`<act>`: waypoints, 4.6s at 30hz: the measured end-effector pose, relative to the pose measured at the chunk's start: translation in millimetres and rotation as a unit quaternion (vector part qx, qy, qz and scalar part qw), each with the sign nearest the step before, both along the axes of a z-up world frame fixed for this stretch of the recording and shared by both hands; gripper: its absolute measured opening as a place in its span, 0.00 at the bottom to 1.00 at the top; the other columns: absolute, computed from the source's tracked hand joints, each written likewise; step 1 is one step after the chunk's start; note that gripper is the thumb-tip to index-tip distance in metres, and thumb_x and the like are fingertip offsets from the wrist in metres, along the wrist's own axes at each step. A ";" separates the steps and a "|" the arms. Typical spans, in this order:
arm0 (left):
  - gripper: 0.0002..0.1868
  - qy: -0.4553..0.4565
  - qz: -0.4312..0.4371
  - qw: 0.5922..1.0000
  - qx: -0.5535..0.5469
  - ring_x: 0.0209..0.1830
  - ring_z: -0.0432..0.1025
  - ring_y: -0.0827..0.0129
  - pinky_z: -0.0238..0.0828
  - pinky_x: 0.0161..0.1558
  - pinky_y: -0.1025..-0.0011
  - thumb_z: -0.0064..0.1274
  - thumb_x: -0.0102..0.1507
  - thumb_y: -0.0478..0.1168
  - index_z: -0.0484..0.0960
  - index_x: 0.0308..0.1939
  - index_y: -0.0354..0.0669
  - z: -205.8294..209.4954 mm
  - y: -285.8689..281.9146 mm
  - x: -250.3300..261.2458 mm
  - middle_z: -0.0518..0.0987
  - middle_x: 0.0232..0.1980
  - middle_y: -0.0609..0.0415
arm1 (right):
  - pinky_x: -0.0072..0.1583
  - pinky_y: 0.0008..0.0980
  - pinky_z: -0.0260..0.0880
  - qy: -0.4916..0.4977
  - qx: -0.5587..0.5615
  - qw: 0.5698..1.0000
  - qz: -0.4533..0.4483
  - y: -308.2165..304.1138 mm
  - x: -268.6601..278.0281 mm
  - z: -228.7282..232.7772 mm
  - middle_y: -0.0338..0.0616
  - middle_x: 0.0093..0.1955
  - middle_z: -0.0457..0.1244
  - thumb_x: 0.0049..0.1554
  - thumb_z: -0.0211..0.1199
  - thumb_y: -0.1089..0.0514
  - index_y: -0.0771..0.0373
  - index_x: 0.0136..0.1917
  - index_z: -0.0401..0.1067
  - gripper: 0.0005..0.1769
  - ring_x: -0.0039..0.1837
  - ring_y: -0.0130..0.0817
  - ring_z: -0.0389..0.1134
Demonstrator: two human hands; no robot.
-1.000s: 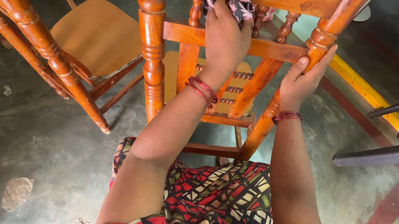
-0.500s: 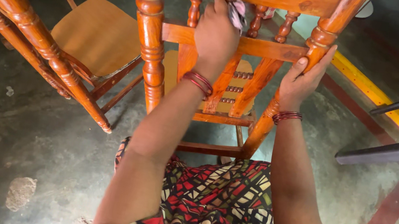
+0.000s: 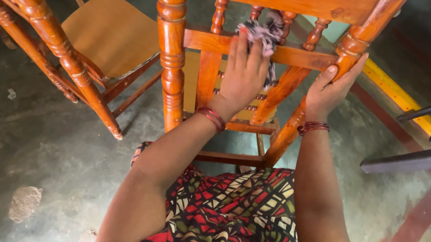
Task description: The person wipes the backrest of a wooden chair with a patterned cloth. They hold the chair with one hand and wipe the vertical spindles and horizontal rails with the other hand, moving from top to bottom and side to side.
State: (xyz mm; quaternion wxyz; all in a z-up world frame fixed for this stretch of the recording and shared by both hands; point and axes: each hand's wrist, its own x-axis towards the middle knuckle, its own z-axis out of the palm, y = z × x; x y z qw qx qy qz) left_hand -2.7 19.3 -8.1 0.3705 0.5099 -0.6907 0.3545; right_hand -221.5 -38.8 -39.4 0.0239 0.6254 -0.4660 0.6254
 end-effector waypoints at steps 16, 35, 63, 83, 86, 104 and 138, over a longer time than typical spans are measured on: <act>0.61 0.203 -0.344 0.859 0.320 0.76 0.51 0.40 0.51 0.69 0.46 0.62 0.51 0.36 0.39 0.81 0.48 48.6 52.9 -5.1 0.59 0.78 0.37 | 0.78 0.39 0.57 -0.384 0.160 0.750 0.514 111.8 84.1 32.2 0.42 0.79 0.52 0.66 0.63 0.55 0.59 0.83 0.47 0.39 0.77 0.33 0.57; 0.44 0.057 -0.007 0.998 -0.005 0.81 0.51 0.44 0.41 0.77 0.42 0.52 0.73 0.65 0.60 0.80 0.38 106.0 -22.6 99.0 0.61 0.79 0.40 | 0.74 0.46 0.66 0.289 -0.163 0.943 0.000 41.1 110.8 76.5 0.46 0.72 0.60 0.61 0.63 0.73 0.61 0.70 0.74 0.24 0.74 0.50 0.61; 0.43 0.056 0.008 0.998 -0.002 0.80 0.51 0.41 0.40 0.77 0.42 0.49 0.71 0.64 0.62 0.80 0.38 100.4 -30.2 98.7 0.60 0.79 0.37 | 0.74 0.50 0.61 0.130 -0.028 0.988 -0.078 46.7 12.4 95.1 0.51 0.68 0.61 0.57 0.68 0.65 0.61 0.62 0.70 0.20 0.72 0.52 0.61; 0.42 0.062 0.000 0.998 -0.029 0.79 0.53 0.43 0.42 0.77 0.43 0.49 0.71 0.64 0.63 0.79 0.38 103.4 -47.1 102.1 0.62 0.77 0.38 | 0.70 0.49 0.66 0.086 -0.089 0.983 -0.133 46.4 -8.4 58.0 0.55 0.60 0.62 0.50 0.56 0.74 0.65 0.56 0.75 0.21 0.64 0.54 0.66; 0.42 0.062 0.000 0.998 -0.034 0.79 0.53 0.43 0.42 0.77 0.44 0.49 0.71 0.64 0.63 0.79 0.39 104.9 -45.4 100.4 0.62 0.77 0.38 | 0.70 0.48 0.67 0.018 -0.084 0.986 -0.142 38.4 -0.8 71.9 0.54 0.62 0.61 0.56 0.56 0.72 0.64 0.62 0.73 0.20 0.66 0.53 0.66; 0.44 0.061 -0.001 0.998 -0.009 0.81 0.51 0.43 0.41 0.78 0.43 0.51 0.71 0.63 0.60 0.81 0.39 100.7 -42.6 101.1 0.60 0.80 0.39 | 0.56 0.45 0.70 0.349 -0.197 0.916 -0.027 -18.5 1.8 70.4 0.49 0.59 0.61 0.54 0.70 0.68 0.53 0.57 0.80 0.18 0.57 0.48 0.67; 0.41 0.060 0.023 0.998 -0.015 0.81 0.52 0.45 0.42 0.77 0.45 0.42 0.77 0.66 0.62 0.82 0.39 112.8 -49.2 98.3 0.64 0.78 0.42 | 0.67 0.54 0.61 0.286 -0.244 0.925 -0.059 -72.0 115.8 188.1 0.46 0.63 0.60 0.69 0.59 0.53 0.53 0.69 0.69 0.16 0.66 0.50 0.61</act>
